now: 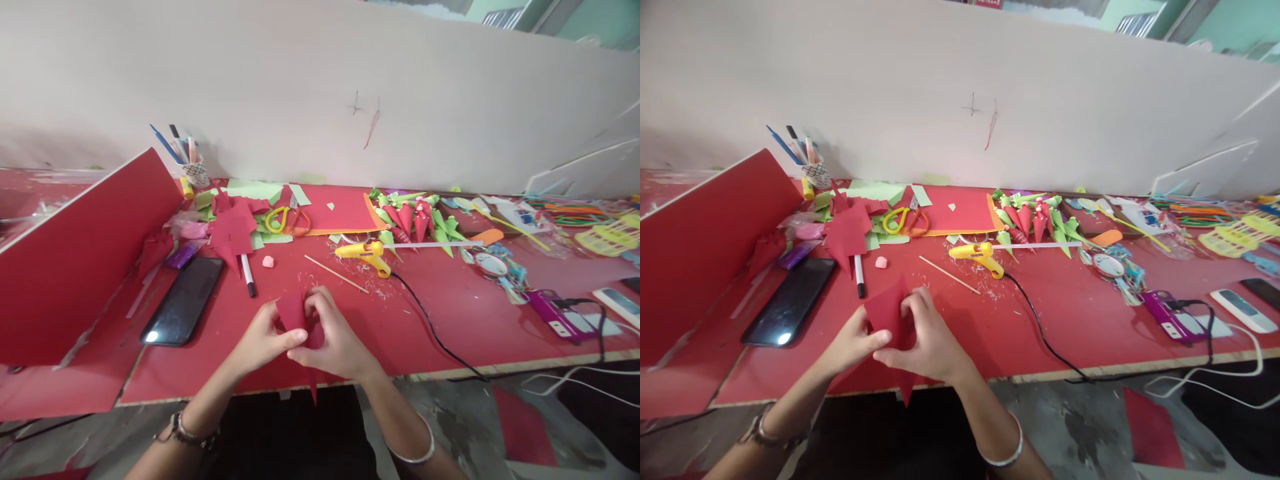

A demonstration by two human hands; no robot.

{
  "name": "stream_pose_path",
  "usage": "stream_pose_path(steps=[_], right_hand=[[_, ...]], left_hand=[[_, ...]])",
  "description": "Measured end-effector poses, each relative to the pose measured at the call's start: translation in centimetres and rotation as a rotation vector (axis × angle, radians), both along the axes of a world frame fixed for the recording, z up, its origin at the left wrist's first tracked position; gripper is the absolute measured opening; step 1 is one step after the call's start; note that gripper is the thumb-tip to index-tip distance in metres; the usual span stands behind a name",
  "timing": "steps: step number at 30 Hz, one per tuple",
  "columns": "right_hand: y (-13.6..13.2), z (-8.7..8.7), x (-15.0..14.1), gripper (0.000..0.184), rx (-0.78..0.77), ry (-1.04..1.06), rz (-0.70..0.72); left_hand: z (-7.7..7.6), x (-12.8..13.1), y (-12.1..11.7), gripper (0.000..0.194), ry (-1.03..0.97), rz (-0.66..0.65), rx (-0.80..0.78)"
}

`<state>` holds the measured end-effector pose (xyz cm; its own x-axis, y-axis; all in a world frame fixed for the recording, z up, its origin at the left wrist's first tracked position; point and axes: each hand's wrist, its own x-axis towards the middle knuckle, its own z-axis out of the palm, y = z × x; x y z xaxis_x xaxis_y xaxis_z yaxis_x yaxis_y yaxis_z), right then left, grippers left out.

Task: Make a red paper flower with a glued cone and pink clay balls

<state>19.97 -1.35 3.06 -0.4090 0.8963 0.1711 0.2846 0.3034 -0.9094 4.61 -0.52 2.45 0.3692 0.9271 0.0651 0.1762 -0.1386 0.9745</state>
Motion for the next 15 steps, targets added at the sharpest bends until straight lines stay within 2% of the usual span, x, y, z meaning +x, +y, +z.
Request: stream_pose_path(steps=[4,9,15], right_hand=[[-0.35,0.56,0.06,0.044,-0.035,-0.022,0.040],[-0.42,1.05,0.27,0.036,-0.054,0.045,0.089],[-0.12,0.59,0.85,0.033,-0.102,0.138,0.137]], left_hand=[[0.03,0.15,0.40,0.054,0.004,-0.017,0.068],[0.64,0.49,0.60,0.059,0.049,-0.042,0.151],[0.77,0.20,0.53,0.044,0.047,-0.100,0.140]])
